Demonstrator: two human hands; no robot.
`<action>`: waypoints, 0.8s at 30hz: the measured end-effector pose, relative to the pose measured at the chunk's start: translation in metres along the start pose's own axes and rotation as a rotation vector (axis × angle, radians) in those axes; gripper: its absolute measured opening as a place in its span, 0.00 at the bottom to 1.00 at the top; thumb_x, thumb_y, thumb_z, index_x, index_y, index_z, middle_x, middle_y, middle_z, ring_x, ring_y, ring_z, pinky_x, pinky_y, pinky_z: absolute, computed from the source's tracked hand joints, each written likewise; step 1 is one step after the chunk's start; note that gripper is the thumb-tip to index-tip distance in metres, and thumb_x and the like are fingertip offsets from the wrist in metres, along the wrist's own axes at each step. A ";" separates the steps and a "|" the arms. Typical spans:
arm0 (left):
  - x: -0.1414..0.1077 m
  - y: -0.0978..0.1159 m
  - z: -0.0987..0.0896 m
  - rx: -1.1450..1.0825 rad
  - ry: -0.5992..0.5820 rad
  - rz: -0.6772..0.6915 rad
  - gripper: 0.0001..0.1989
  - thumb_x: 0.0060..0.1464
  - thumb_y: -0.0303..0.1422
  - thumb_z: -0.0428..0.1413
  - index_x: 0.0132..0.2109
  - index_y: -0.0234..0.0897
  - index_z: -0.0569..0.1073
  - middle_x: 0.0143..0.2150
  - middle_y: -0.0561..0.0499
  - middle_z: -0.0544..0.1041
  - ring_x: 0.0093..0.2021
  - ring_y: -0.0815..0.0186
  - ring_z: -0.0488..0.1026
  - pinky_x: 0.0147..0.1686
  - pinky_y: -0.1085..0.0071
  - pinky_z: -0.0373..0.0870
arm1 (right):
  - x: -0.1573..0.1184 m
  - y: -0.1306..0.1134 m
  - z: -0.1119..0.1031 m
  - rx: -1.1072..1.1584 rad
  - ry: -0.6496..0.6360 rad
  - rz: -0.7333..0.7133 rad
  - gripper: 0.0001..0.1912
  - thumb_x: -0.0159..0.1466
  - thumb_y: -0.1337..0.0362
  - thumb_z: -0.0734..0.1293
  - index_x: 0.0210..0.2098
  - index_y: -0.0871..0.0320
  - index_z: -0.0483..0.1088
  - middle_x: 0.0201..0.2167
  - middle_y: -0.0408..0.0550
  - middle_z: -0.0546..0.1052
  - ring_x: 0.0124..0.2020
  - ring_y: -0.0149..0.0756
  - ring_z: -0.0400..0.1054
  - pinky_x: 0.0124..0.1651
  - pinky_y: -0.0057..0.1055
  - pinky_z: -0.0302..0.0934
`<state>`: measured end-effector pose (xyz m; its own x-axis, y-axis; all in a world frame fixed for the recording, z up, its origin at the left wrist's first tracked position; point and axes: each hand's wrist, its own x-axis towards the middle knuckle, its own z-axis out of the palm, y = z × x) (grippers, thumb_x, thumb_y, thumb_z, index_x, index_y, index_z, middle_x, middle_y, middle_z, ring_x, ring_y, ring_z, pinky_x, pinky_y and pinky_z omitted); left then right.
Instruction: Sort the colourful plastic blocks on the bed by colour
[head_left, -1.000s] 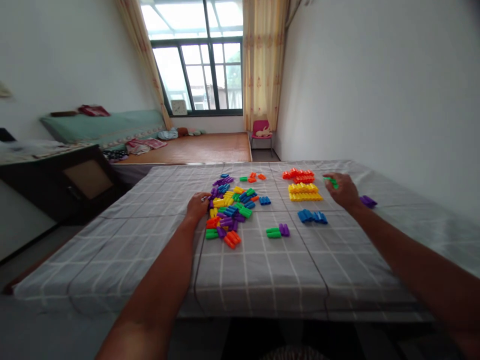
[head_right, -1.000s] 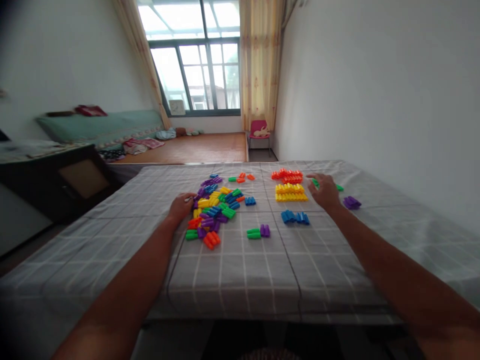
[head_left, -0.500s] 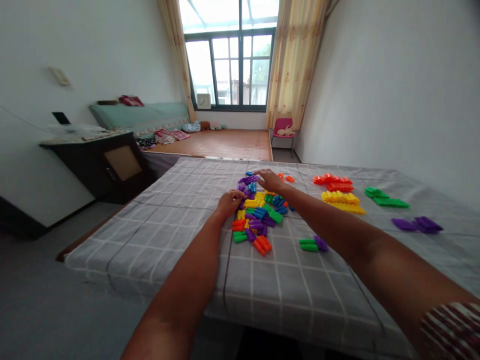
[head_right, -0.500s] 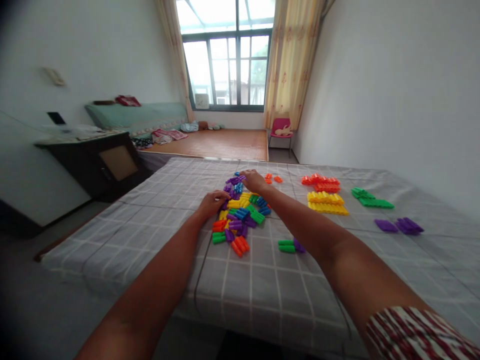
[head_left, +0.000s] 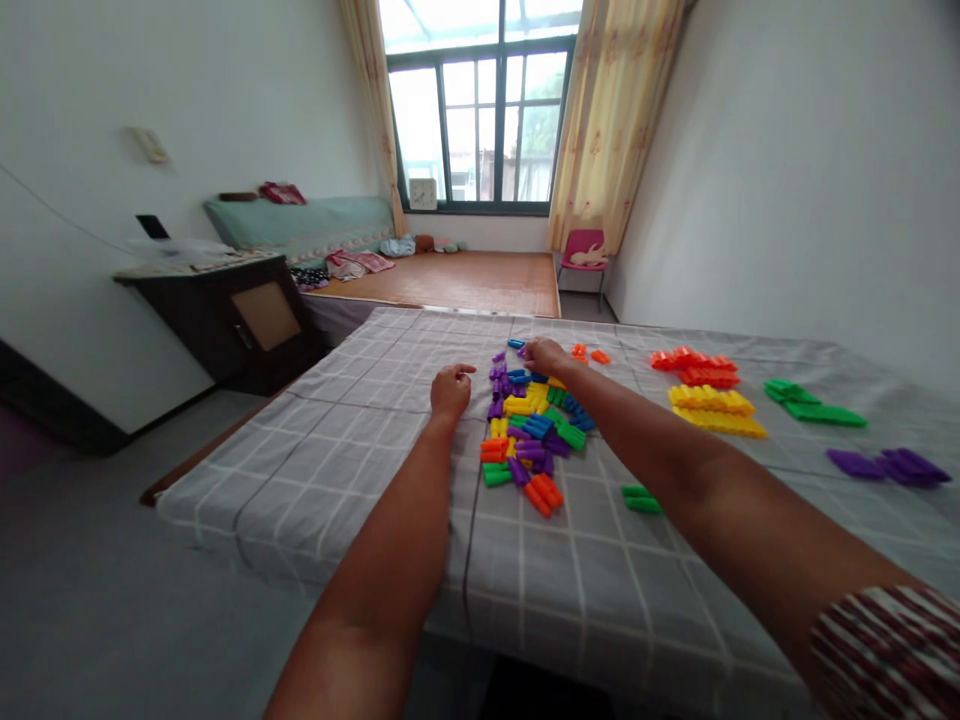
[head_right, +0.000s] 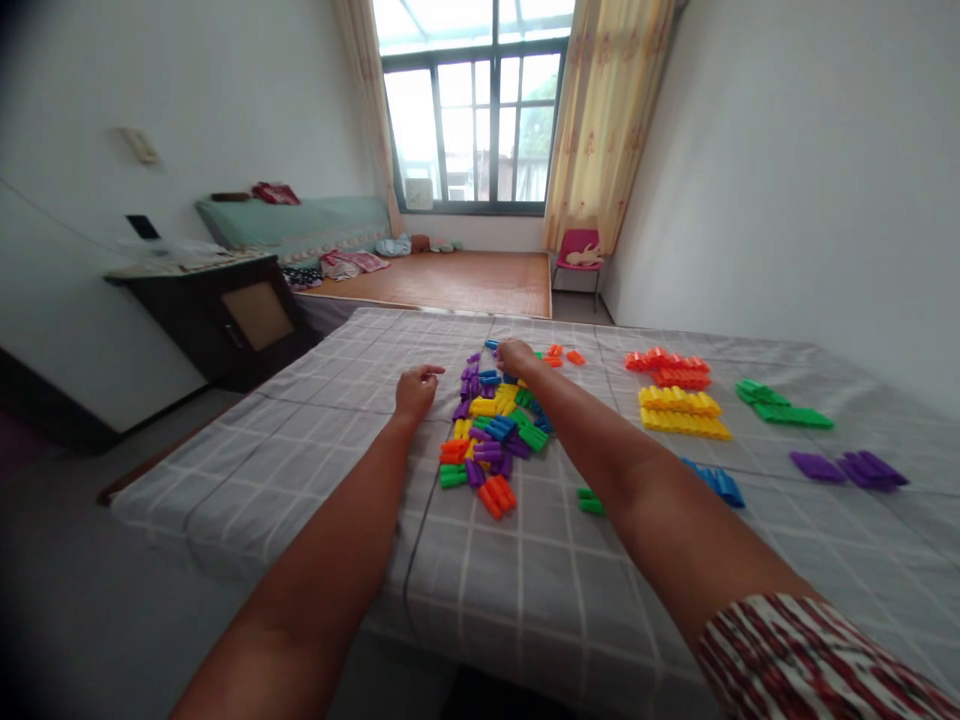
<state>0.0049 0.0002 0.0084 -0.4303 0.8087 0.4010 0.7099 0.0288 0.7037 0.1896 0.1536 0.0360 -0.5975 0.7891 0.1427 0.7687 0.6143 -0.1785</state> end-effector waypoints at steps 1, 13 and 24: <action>0.001 -0.001 0.000 -0.002 -0.005 -0.022 0.17 0.51 0.22 0.49 0.41 0.35 0.80 0.38 0.46 0.80 0.39 0.63 0.74 0.43 0.68 0.70 | -0.005 0.007 -0.005 0.023 0.008 0.031 0.05 0.55 0.68 0.71 0.32 0.60 0.75 0.39 0.53 0.78 0.44 0.45 0.72 0.46 0.34 0.64; -0.004 0.002 0.010 0.075 -0.178 0.307 0.11 0.50 0.29 0.55 0.39 0.40 0.81 0.43 0.48 0.79 0.50 0.61 0.73 0.56 0.65 0.66 | -0.092 0.083 -0.039 0.834 -0.140 0.178 0.09 0.54 0.64 0.72 0.35 0.60 0.76 0.32 0.48 0.78 0.32 0.34 0.72 0.33 0.28 0.70; 0.002 -0.015 -0.010 0.206 -0.008 0.027 0.17 0.48 0.25 0.50 0.40 0.39 0.81 0.43 0.48 0.81 0.45 0.61 0.75 0.48 0.68 0.69 | -0.103 0.086 -0.039 0.449 -0.102 0.039 0.14 0.60 0.54 0.67 0.36 0.58 0.76 0.31 0.45 0.78 0.30 0.32 0.71 0.30 0.24 0.64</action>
<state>-0.0122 -0.0049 0.0045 -0.4062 0.8152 0.4129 0.8204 0.1263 0.5577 0.3257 0.1253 0.0435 -0.6067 0.7942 0.0352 0.6295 0.5069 -0.5888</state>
